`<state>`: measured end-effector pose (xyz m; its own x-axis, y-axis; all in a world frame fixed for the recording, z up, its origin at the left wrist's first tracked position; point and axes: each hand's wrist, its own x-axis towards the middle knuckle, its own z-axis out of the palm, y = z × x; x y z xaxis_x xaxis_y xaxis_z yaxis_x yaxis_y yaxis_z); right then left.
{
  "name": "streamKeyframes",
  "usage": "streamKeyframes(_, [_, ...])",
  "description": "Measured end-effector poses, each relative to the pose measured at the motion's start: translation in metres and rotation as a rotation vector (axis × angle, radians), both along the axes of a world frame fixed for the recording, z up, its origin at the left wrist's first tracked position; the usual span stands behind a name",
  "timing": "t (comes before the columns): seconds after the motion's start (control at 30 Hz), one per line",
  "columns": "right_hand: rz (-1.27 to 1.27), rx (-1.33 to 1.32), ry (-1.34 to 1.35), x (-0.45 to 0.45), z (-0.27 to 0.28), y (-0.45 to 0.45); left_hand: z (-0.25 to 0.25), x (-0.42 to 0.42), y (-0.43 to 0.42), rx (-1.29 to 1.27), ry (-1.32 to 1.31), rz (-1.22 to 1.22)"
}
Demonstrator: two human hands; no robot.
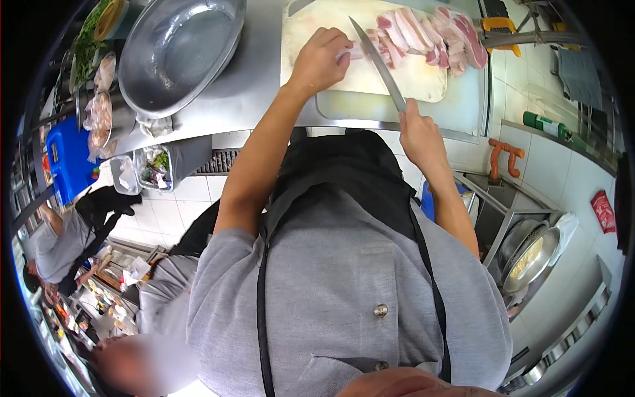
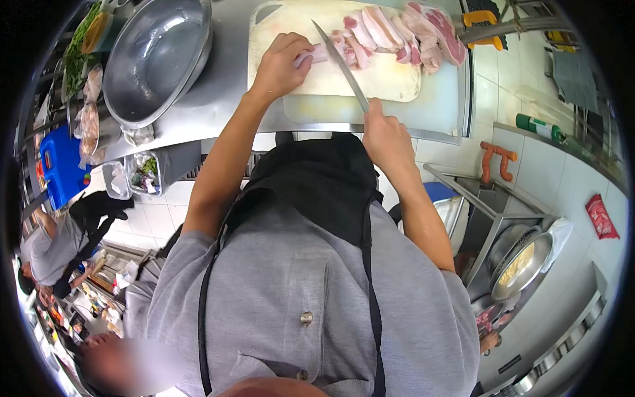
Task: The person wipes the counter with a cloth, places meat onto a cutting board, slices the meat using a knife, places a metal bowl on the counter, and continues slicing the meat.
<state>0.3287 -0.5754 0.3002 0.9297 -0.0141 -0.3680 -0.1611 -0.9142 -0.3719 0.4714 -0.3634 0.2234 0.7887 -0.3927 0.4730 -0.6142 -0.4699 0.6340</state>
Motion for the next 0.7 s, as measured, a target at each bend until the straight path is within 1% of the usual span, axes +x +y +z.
streamKeyframes(0.03, [0.014,-0.025,0.013,0.004,0.003,0.005,0.002,0.001,0.001,0.000,0.002,0.015])
streamKeyframes(0.1, [0.036,-0.052,0.032,0.005,0.002,0.010,0.001,0.004,-0.001,0.152,-0.073,0.000])
streamKeyframes(0.13, [0.049,-0.057,0.055,0.005,0.000,0.010,0.001,0.005,-0.002,0.204,-0.054,-0.030])
streamKeyframes(0.2, [0.059,-0.066,0.082,0.007,-0.005,0.013,-0.003,0.004,-0.003,0.207,-0.039,-0.033])
streamKeyframes(0.27, [0.094,0.007,-0.050,0.020,-0.016,0.021,-0.005,0.003,-0.005,0.214,-0.031,-0.046])
streamKeyframes(0.37, [0.136,0.038,-0.128,0.077,-0.047,0.038,-0.007,0.002,-0.004,0.182,-0.008,-0.020])
streamKeyframes(0.47, [0.140,0.047,-0.079,0.056,-0.053,0.027,-0.009,0.002,-0.002,0.113,-0.063,-0.034])
streamKeyframes(0.53, [0.056,0.048,-0.013,0.013,-0.040,0.011,-0.008,-0.004,-0.002,0.063,-0.044,-0.014])
streamKeyframes(0.57, [0.052,0.061,-0.037,-0.008,-0.048,-0.003,-0.007,-0.002,-0.003,0.083,-0.021,-0.015])
streamKeyframes(0.6, [0.022,0.041,0.039,-0.018,-0.030,-0.006,-0.007,-0.004,-0.001,0.109,0.004,-0.018])
streamKeyframes(0.67, [0.082,0.048,0.095,-0.020,-0.011,-0.017,-0.013,-0.003,0.002,0.135,-0.004,-0.009])
streamKeyframes(0.7, [0.098,0.061,0.068,-0.009,-0.017,-0.029,-0.015,0.009,0.001,0.286,-0.090,-0.038])
